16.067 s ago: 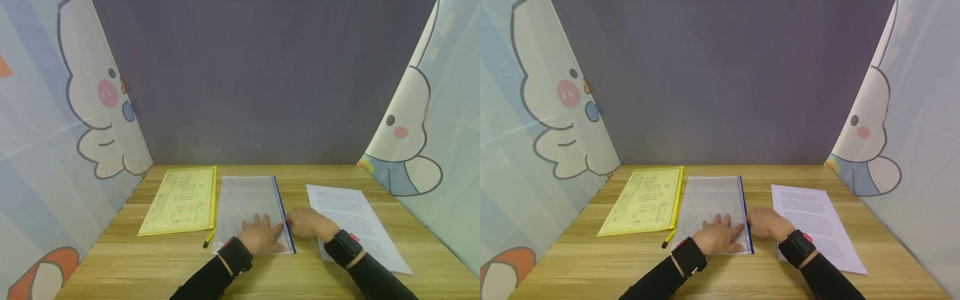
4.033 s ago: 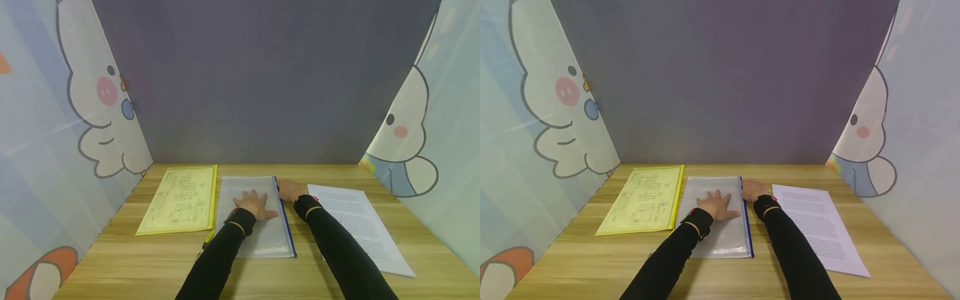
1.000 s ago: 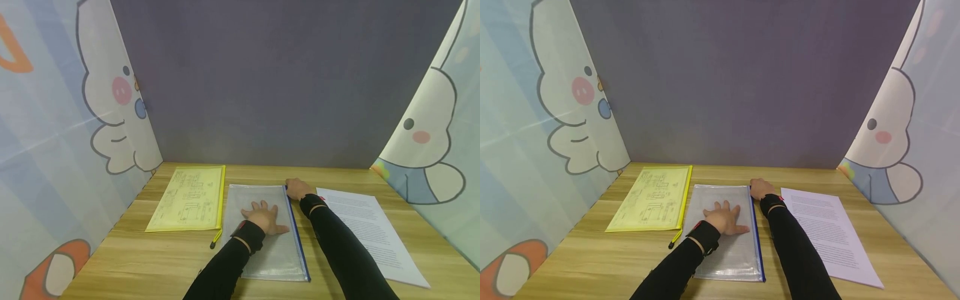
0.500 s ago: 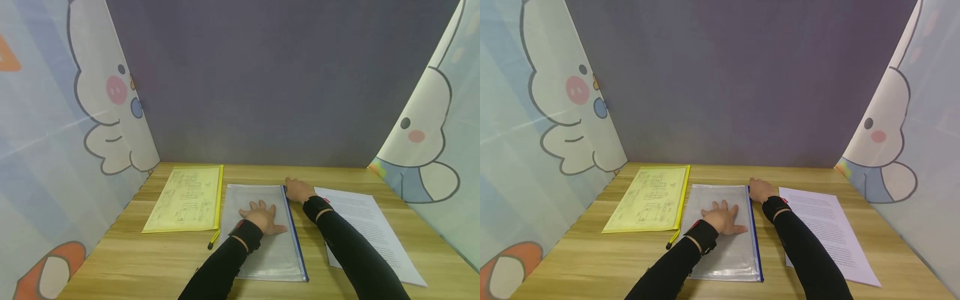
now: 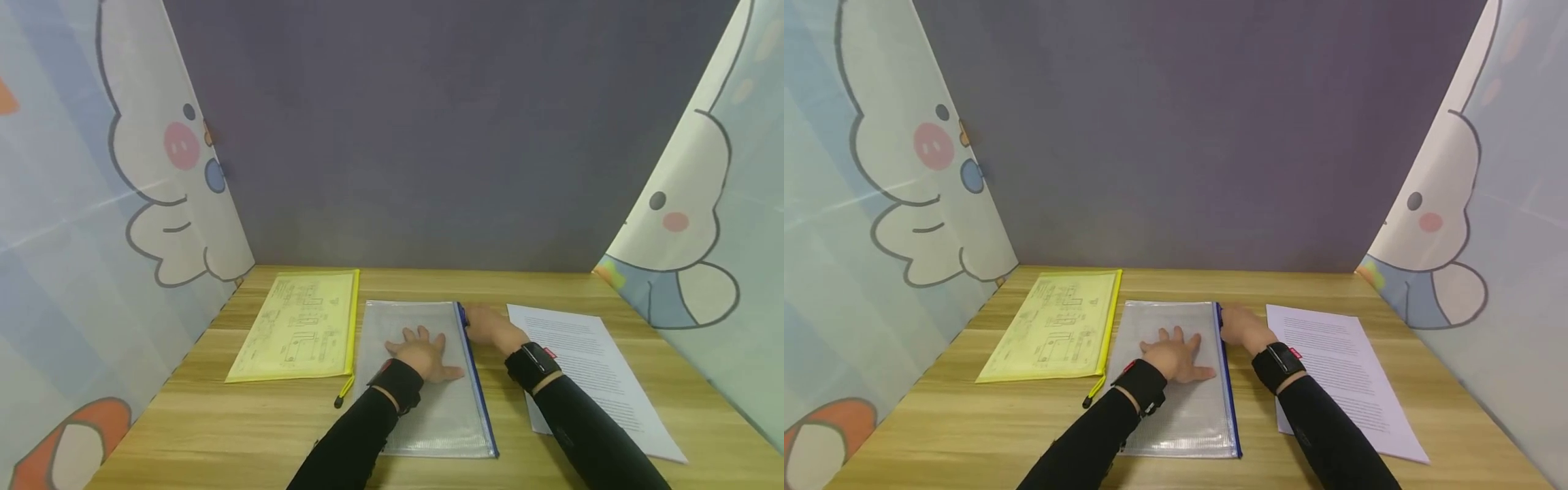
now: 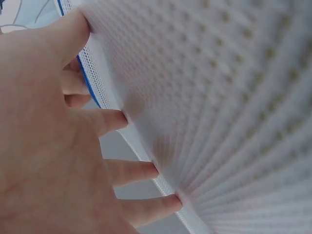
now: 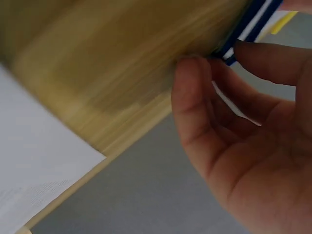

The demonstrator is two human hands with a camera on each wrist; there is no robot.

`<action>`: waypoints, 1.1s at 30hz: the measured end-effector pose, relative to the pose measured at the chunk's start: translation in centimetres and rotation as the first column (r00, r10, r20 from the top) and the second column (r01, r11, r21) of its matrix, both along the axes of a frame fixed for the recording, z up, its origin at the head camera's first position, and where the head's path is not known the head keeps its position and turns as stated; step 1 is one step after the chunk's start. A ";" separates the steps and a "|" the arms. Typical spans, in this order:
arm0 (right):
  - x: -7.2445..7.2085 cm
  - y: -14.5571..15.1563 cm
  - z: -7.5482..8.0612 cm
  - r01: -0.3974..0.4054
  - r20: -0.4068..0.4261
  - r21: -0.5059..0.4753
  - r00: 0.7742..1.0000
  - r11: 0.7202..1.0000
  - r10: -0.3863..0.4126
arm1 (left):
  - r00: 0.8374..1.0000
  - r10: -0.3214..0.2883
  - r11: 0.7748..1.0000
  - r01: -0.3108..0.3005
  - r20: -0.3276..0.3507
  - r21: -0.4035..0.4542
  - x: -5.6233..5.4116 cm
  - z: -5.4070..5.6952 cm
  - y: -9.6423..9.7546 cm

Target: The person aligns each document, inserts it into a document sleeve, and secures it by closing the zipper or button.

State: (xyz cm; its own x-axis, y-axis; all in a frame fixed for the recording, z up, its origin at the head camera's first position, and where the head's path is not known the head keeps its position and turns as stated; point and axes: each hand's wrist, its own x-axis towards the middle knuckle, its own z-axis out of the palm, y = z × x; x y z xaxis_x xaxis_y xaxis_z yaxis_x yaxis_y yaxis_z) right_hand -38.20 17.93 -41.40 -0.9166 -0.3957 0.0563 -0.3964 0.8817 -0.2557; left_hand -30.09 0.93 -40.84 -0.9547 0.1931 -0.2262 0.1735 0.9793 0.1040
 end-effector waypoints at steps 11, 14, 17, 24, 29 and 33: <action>2.5 0.4 0.2 0.047 0.193 -0.197 0.981 0.979 -0.008 | 1.000 -0.015 0.999 0.015 -0.001 0.043 -0.7 -0.5 -0.2; 2.7 0.4 0.2 0.043 0.201 -0.216 0.979 0.976 0.002 | 1.000 -0.008 0.998 0.007 0.008 0.069 -0.8 -0.8 -0.4; 2.7 0.3 0.1 0.043 0.201 -0.228 0.980 0.973 0.004 | 1.000 -0.003 0.996 0.002 0.013 0.087 -0.8 -0.9 -0.6; 2.7 0.2 -0.3 0.092 0.205 -0.234 0.978 0.968 -0.043 | 1.000 -0.008 0.995 0.008 0.005 0.096 -0.7 -0.9 -0.6; 2.4 0.6 -0.2 0.097 0.250 -0.255 0.968 0.962 -0.032 | 1.000 0.004 0.996 -0.004 -0.003 0.093 -0.8 -0.7 -0.5; 2.1 1.5 0.3 0.114 0.272 -0.235 0.961 0.965 -0.048 | 1.000 0.011 0.994 -0.009 -0.014 0.107 -0.8 -0.8 -0.6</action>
State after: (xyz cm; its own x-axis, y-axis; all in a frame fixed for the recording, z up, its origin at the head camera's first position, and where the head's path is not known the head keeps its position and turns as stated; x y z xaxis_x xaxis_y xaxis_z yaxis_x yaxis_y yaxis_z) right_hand -36.13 19.44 -41.14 -0.9405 -0.3238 -0.1034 -0.2160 0.8042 -0.5537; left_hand -30.92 0.38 -41.60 -0.9597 0.2063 -0.1908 0.1662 0.9643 0.2062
